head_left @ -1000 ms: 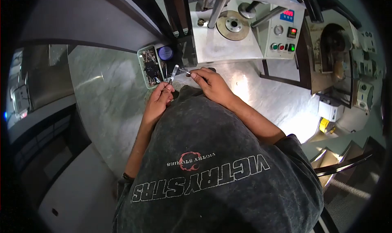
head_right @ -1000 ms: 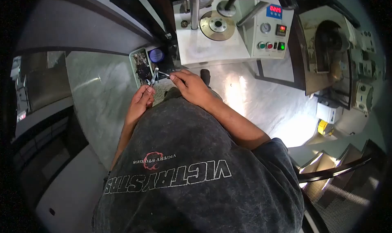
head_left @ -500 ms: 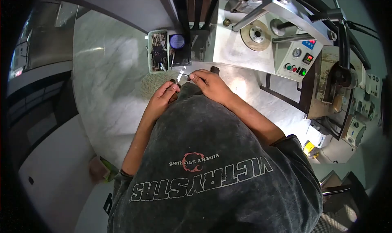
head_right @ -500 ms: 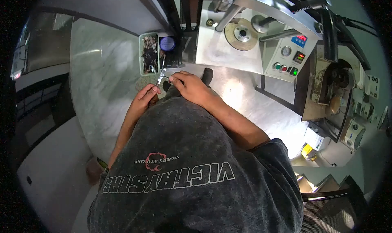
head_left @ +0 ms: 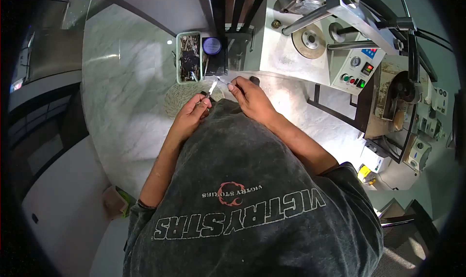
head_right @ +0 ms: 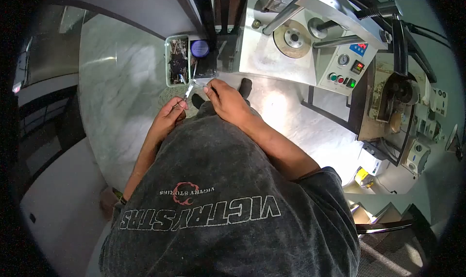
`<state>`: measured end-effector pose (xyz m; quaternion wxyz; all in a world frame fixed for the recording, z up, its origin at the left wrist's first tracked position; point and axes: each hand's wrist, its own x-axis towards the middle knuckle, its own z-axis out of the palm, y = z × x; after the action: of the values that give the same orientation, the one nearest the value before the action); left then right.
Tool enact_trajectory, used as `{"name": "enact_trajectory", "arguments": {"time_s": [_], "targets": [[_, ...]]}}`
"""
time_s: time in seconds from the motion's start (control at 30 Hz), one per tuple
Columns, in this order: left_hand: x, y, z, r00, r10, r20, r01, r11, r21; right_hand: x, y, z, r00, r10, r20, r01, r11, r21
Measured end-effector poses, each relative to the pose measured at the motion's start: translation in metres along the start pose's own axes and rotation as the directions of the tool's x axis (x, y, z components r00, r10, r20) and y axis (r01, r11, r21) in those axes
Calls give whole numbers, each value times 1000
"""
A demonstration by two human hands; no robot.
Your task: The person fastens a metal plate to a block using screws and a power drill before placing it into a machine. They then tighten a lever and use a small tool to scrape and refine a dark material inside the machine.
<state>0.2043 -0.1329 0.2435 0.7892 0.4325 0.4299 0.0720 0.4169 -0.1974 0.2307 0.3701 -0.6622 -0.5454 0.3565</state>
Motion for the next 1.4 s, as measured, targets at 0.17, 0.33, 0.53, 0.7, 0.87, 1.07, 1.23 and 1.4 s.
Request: {"name": "enact_trajectory", "arguments": {"time_s": [0.17,0.33,0.53,0.7,0.87,1.07,1.23,1.4], "targets": [[0,7,0,1000,0,-27,1,998,62,-2,-8,-3,989,138,61,-134,989,-65],[-5,15,9,994,-20,-106,28,997,78,2,-4,-4,996,59,-68,-67,991,-117],[-14,32,20,972,148,-181,-103,966,239,2,17,-27,982,175,-77,-189,945,-268],[-6,40,29,957,178,-227,-122,963,242,12,-33,-44,992,120,41,-123,988,91],[-7,40,37,890,361,-277,-228,881,413,11,-36,-40,993,84,77,-80,995,-57],[-3,36,38,932,290,-217,-235,941,245,14,-38,-44,981,126,148,-107,986,-126],[-9,37,46,929,256,-268,-181,944,276,22,-26,-50,966,175,191,-146,977,-155],[-15,36,48,896,337,-290,-265,929,259,32,-20,-47,945,321,59,-306,934,-183]]}}
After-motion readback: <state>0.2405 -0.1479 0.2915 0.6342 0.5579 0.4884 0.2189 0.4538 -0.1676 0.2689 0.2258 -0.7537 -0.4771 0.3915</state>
